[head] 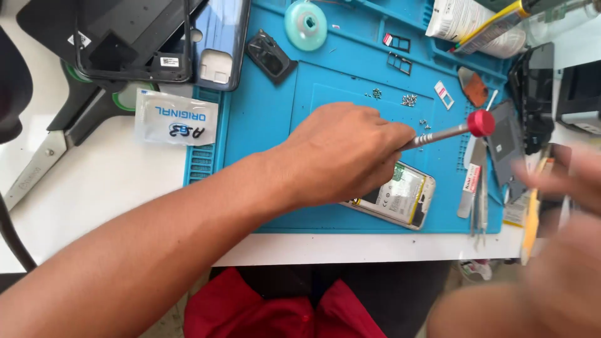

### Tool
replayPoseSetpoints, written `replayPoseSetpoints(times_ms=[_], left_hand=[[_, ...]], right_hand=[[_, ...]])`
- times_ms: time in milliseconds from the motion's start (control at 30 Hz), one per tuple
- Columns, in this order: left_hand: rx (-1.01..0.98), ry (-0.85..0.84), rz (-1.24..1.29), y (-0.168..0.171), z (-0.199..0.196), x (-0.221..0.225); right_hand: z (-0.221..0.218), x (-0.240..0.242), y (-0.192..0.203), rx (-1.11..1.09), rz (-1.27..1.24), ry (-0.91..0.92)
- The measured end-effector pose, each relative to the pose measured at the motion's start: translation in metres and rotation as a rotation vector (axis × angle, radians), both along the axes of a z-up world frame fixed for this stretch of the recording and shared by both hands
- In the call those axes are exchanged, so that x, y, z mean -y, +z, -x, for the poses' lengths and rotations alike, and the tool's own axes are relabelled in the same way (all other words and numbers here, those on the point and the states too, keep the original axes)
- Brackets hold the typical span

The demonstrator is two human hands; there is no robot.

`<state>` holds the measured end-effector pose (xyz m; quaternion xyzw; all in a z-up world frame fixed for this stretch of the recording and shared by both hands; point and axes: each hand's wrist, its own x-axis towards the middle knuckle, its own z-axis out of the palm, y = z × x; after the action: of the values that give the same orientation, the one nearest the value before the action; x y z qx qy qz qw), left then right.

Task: Disassembling a smartphone by prying off the back cover and unscrewing internal components

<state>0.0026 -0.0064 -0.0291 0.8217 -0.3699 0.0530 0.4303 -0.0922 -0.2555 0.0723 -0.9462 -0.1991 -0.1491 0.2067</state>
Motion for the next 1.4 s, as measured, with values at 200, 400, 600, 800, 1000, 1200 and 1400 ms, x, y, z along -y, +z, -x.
replayPoseSetpoints(times_ms=[200, 400, 600, 800, 1000, 1200, 1400], left_hand=[[0.077, -0.107, 0.039, -0.001, 0.001, -0.002], [0.037, -0.16, 0.046, 0.006, -0.008, -0.015], [0.137, 0.044, 0.008, 0.007, -0.015, -0.023], [0.161, 0.046, 0.004, 0.004, -0.013, -0.02], [0.136, 0.042, -0.059, 0.005, -0.011, -0.018], [0.106, 0.076, -0.14, 0.003, -0.009, -0.015], [0.041, 0.044, -0.242, 0.007, -0.009, -0.014]], right_hand=[[-0.032, -0.065, -0.045, -0.077, -0.415, 0.135], [-0.043, -0.066, -0.067, 0.014, -0.537, 0.148], [-0.05, -0.068, -0.069, 0.083, -0.562, 0.119], [-0.051, -0.061, -0.08, 0.156, -0.479, 0.16], [-0.053, -0.059, -0.081, 0.135, -0.504, 0.18], [-0.047, -0.063, -0.076, -0.023, -0.548, 0.263], [-0.049, -0.057, -0.089, 0.109, -0.524, 0.214]])
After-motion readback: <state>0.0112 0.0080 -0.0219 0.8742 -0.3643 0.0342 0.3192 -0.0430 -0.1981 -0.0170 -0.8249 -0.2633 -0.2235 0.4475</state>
